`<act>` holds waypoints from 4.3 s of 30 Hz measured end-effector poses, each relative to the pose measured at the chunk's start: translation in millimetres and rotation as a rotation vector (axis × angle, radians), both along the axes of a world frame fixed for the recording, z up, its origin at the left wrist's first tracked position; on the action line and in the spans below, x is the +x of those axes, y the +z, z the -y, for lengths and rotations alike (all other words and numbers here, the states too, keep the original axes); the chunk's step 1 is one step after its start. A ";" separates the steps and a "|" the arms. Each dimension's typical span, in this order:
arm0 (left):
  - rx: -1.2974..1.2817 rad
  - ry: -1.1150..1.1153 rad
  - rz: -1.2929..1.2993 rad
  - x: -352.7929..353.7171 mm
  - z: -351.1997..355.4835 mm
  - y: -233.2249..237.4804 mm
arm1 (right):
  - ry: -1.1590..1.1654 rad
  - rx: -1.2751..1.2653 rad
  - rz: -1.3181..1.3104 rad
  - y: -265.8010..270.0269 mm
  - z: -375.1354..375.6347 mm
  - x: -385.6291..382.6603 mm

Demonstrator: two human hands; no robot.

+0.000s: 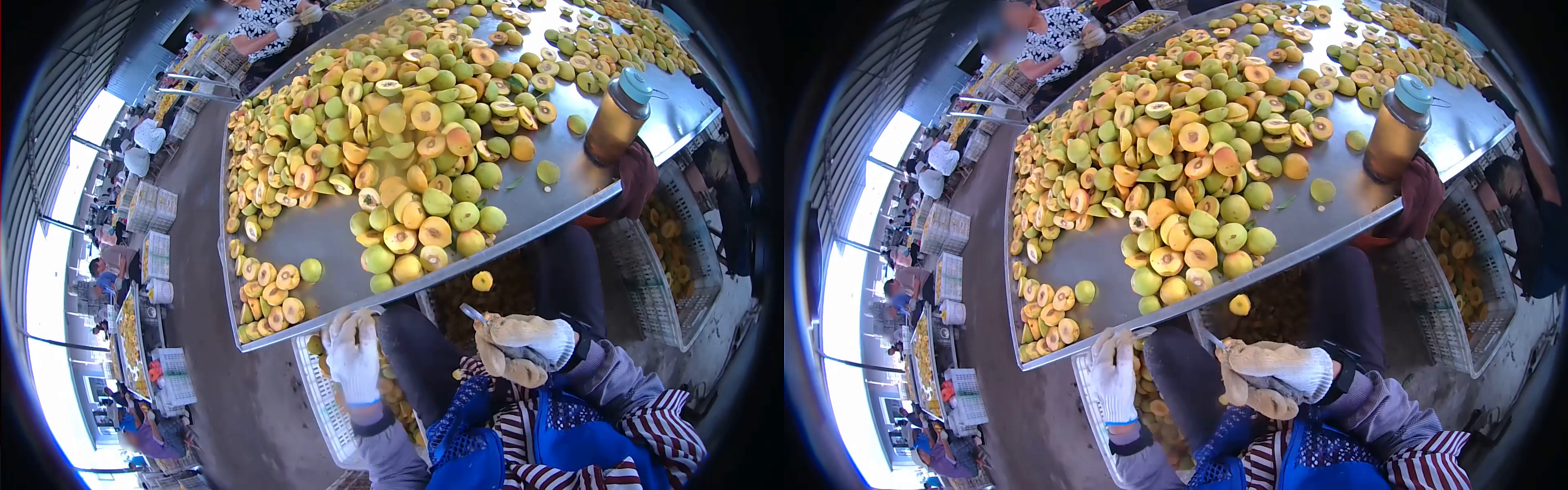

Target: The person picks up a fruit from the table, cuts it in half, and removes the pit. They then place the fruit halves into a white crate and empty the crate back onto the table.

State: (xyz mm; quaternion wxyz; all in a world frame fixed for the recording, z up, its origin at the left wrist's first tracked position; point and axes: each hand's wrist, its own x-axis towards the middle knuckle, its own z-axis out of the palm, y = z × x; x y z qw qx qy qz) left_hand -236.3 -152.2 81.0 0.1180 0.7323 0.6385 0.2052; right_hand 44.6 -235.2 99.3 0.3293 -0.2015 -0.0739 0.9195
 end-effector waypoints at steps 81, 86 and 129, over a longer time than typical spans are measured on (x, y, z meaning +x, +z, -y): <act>-0.233 -0.145 1.275 140.5 56.1 51.8 | -0.278 0.869 1.243 29.6 31.9 -20.9; -0.510 -0.145 1.177 136.5 45.5 80.4 | -0.131 0.700 0.940 29.2 33.2 -15.2; 0.341 -0.034 -0.466 3.6 -4.9 -16.2 | 0.153 0.163 0.279 8.0 28.3 26.2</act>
